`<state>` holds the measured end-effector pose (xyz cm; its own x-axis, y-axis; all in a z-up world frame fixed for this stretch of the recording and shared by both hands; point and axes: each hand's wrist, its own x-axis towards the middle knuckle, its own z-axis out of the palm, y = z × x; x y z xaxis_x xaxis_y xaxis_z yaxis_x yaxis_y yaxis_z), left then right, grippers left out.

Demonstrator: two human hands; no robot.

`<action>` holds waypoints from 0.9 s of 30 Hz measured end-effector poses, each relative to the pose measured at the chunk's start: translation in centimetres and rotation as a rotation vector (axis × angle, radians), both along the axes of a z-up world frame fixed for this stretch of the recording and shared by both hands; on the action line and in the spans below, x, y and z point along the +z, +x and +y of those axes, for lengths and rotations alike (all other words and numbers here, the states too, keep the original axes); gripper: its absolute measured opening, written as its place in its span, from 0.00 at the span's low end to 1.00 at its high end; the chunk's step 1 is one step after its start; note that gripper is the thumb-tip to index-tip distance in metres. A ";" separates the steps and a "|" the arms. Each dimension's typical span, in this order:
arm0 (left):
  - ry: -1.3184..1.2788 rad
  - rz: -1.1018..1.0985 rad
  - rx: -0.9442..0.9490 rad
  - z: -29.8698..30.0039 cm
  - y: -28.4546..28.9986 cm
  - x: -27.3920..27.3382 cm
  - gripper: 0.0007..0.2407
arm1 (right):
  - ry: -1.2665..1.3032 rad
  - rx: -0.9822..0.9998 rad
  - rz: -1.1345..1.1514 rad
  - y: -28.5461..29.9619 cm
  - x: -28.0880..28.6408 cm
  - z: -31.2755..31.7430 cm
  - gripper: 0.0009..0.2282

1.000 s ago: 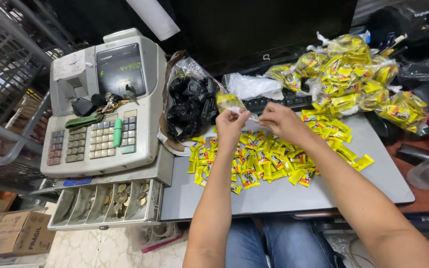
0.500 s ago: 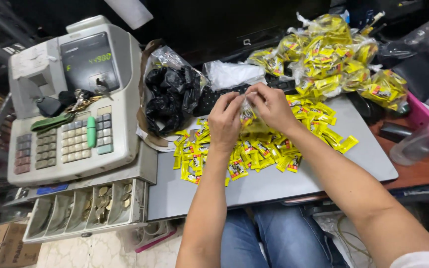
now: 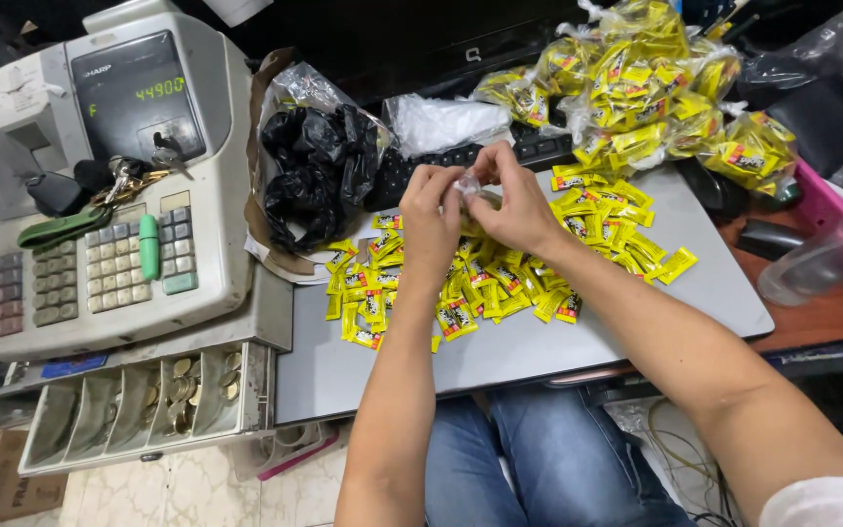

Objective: The person places individual yellow candy packets into a small clear plastic bag, picking them up from a pile on the desk and filling the bag.

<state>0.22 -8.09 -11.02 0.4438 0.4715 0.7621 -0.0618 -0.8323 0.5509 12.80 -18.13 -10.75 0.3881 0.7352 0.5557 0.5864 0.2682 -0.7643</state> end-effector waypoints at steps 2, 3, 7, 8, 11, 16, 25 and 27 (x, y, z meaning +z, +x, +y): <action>-0.053 -0.001 0.011 -0.7 0.0 0.5 0.06 | -0.001 -0.009 0.010 -0.3 0.1 0.0 0.15; -0.107 -0.002 0.019 -1.0 -0.1 0.8 0.04 | -0.003 -0.022 0.020 -0.4 0.1 0.0 0.13; -0.207 -0.034 0.055 0.1 0.8 -1.0 0.03 | 0.020 -0.045 -0.002 -0.6 0.7 -0.4 0.12; -0.406 -0.049 -0.021 0.2 0.9 -1.2 0.04 | 0.068 -0.071 -0.049 -0.2 0.3 -0.1 0.11; -0.748 -0.087 -0.204 0.6 1.0 -1.4 0.04 | 0.134 -0.130 -0.174 0.1 -0.2 0.2 0.09; -0.974 -0.154 -0.442 0.3 0.9 -1.2 0.05 | 0.150 -0.190 -0.321 0.1 0.1 -0.1 0.07; -0.236 0.177 -0.119 -1.6 0.7 0.4 0.07 | 0.248 -0.219 -0.456 1.0 1.6 -0.8 0.02; -0.085 0.245 0.019 -0.5 1.5 -2.4 0.03 | 0.350 -0.218 -0.400 1.3 3.0 -1.5 0.03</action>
